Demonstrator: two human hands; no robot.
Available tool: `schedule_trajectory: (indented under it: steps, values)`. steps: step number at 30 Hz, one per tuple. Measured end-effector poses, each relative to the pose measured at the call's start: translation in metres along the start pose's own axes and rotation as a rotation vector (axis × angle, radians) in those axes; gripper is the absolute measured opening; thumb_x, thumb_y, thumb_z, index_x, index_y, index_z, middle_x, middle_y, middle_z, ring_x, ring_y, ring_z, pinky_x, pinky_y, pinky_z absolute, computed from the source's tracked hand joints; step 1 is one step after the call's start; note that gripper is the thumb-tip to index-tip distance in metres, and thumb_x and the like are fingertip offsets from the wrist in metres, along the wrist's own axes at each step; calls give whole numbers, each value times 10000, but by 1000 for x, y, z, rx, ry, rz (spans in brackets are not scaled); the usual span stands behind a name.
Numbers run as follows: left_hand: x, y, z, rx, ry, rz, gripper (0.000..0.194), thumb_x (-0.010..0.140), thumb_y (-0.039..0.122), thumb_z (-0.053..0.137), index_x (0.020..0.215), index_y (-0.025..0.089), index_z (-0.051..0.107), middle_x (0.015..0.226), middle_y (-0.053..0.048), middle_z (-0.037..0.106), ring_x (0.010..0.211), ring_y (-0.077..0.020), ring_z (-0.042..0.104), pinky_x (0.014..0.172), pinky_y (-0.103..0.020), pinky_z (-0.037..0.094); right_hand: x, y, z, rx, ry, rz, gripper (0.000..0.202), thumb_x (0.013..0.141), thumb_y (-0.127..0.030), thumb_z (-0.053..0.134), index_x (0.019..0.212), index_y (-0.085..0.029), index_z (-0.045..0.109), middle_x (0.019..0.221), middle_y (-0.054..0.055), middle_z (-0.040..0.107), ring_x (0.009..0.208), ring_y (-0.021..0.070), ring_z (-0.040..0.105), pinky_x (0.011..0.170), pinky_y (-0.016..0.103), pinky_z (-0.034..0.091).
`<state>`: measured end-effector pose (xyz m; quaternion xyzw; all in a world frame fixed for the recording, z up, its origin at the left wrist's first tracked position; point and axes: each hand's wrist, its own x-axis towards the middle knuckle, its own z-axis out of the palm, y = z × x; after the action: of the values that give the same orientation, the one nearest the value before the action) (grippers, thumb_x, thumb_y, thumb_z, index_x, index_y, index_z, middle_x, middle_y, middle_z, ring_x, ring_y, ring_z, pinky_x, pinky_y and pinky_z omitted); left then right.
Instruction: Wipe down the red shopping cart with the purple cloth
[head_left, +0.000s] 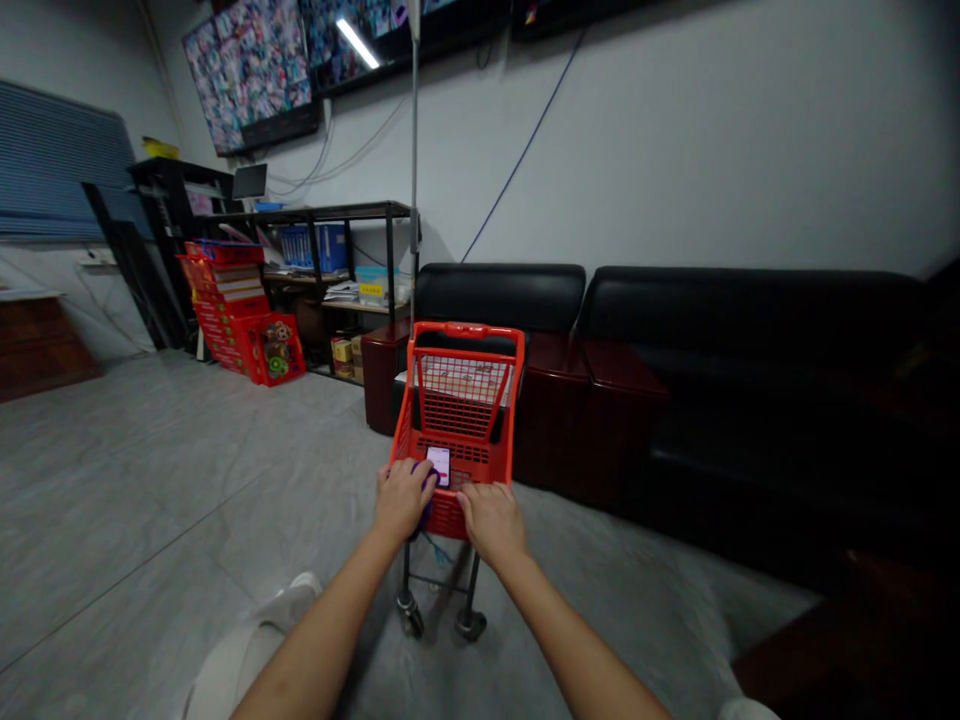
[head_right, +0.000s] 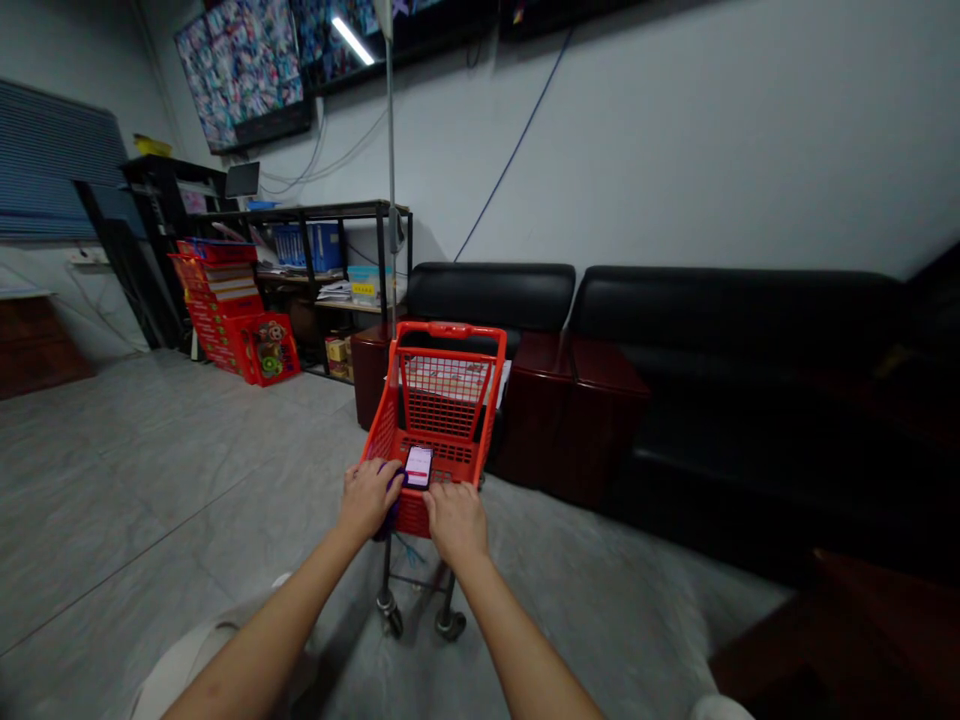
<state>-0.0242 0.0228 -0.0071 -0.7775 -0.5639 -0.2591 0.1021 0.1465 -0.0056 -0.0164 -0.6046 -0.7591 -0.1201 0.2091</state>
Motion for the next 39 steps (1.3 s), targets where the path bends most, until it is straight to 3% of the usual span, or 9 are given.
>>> schedule_trajectory:
  steps: [3,6,10,14,21,26,32,35,39]
  values:
    - [2,2,3,1,60,-150,249,978,348,436,1136,287,618,1076,-41,648,1050,-218,548,929,-404,314,2,-7,3,16,3,18,300,997,-316,399,921,-204,667,896,51,712,875,183,602,896,324,304]
    - [2,20,8,10,82,-255,247,978,334,423,1073,268,641,1040,-55,650,1034,-232,543,902,-412,320,3,-11,6,21,0,34,304,998,-303,390,923,-204,667,915,54,716,871,186,605,878,329,305]
    - [1,30,7,12,31,-93,253,982,366,417,1076,277,634,1016,-51,649,1002,-230,543,897,-406,315,1,-4,3,9,-7,33,330,1006,-312,366,930,-201,668,921,59,715,877,188,607,885,333,303]
    - [2,10,-1,28,-30,68,269,981,399,423,1138,290,612,1021,-40,652,986,-220,553,921,-400,303,-2,0,-2,-17,-28,21,355,1009,-346,356,946,-201,674,895,64,715,862,187,614,877,331,312]
    - [1,-22,-5,0,14,-58,248,984,353,414,1054,274,638,1007,-33,673,1012,-210,563,962,-420,261,-1,-19,-6,31,-81,32,379,1012,-334,336,959,-197,685,918,81,735,880,186,642,884,335,348]
    - [2,-32,-8,-50,-27,-51,248,983,343,410,1061,281,637,1024,-21,675,1023,-200,561,933,-399,283,-1,-14,-5,112,4,-6,409,1013,-333,313,1055,-233,707,1180,49,702,1259,212,493,1102,383,247]
    - [-4,8,2,-10,80,-194,250,977,336,417,1057,263,642,1037,-58,661,1040,-227,544,950,-427,292,-4,-14,-1,86,23,23,370,1007,-300,337,979,-220,697,1008,50,729,1043,192,564,1103,375,254]
    - [-10,28,6,-25,70,-119,242,966,352,450,1110,272,627,1080,-63,648,1050,-236,536,947,-434,299,-5,-8,-4,64,26,14,374,1009,-294,331,956,-212,692,981,54,726,1020,191,566,1082,369,266]
    - [-8,24,3,-44,-3,25,258,961,382,471,1157,289,610,1093,-53,639,1037,-226,534,929,-412,306,-8,4,-9,46,17,19,410,1014,-304,312,885,-215,691,925,49,726,961,183,578,1054,361,277]
